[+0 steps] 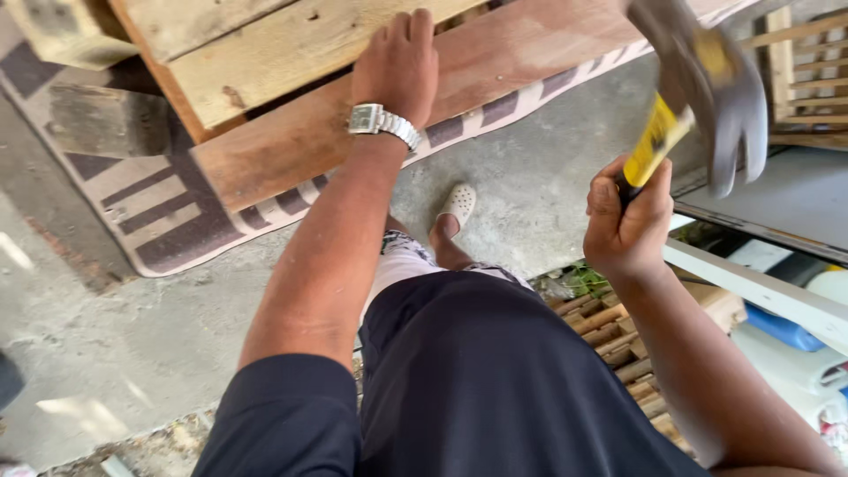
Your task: The person disassembles a wooden pallet, using a hammer to pull and drive out nails from the planks. They pry loose boards, lift the separated planks off the pallet frame, and stack the reclaimed wood pieces on a nearby pile.
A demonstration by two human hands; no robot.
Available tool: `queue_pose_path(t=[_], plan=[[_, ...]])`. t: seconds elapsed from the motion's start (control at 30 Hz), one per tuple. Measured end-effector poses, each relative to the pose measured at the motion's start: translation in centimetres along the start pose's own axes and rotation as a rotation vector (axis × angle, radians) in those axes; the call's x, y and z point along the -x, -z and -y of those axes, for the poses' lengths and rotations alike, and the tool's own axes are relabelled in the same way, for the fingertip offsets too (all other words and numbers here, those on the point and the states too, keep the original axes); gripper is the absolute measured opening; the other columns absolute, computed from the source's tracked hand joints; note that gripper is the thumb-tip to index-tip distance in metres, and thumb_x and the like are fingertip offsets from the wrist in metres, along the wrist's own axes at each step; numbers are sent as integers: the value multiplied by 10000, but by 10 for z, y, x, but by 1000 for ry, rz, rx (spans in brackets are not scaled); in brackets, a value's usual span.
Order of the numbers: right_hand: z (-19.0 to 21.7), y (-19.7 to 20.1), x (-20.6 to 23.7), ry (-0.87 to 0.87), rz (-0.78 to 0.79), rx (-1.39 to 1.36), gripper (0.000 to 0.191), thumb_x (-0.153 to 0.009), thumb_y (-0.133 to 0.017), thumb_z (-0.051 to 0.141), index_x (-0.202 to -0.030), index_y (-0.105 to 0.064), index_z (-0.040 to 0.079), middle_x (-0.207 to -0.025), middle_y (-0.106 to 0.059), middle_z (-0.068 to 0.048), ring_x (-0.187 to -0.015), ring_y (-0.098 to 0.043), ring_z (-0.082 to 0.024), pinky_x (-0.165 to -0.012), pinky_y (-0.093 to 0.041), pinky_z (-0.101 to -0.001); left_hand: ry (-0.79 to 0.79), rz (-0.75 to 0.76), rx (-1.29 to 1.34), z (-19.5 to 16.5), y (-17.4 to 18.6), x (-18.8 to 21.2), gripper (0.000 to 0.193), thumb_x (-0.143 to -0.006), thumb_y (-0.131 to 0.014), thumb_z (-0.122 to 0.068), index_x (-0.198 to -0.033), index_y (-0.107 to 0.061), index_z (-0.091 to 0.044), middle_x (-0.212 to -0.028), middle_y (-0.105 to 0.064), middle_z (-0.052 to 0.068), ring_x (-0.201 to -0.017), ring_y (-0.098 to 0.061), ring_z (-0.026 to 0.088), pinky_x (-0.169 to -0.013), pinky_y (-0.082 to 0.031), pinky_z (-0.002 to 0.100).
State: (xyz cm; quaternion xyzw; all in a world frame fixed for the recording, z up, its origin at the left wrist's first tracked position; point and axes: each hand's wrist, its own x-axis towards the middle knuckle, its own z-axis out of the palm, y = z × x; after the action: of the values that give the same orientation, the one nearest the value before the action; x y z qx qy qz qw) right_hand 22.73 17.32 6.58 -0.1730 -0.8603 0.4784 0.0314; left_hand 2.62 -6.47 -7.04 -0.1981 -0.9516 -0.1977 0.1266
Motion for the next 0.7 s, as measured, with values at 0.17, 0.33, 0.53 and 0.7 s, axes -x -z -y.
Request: queue_pose_path(t=[0.17, 0.33, 0.53, 0.7], plan=[[-44, -39, -14, -211, 336, 511, 272, -1049, -571, 282, -1063, -485, 24, -801, -654, -278, -744, -641, -494, -675, -486, -590, -3, -31, 84, 5, -1, 2, 222, -923, -653, -148, -1114, -545, -116, -933, -667, 74, -806, -671, 314, -634, -556, 464], [-68, -42, -7, -150, 294, 395, 276, -1040, -579, 276, -1041, -484, 17, -783, -630, -288, -790, -610, -539, -686, -460, -605, 507, -269, 897, 3, 15, 13, 115, -983, -609, -99, -1094, -580, -90, -852, -635, 28, -696, -594, 197, -592, -503, 361], [-58, -47, -6, -209, 296, 340, 291, -1034, -576, 296, -1040, -485, 19, -797, -635, -288, -819, -616, -525, -705, -453, -596, 1246, 87, 2260, -14, 48, 100, 241, -908, -456, 6, -1079, -623, -25, -905, -663, 88, -740, -625, 183, -622, -538, 299], [-54, -43, -9, -245, 318, 347, 299, -1037, -560, 322, -1060, -500, 29, -806, -643, -281, -817, -630, -511, -707, -461, -592, 1411, 390, 2154, -52, 51, 155, 222, -984, -493, -33, -1154, -632, -61, -932, -684, 76, -786, -660, 174, -653, -569, 293]])
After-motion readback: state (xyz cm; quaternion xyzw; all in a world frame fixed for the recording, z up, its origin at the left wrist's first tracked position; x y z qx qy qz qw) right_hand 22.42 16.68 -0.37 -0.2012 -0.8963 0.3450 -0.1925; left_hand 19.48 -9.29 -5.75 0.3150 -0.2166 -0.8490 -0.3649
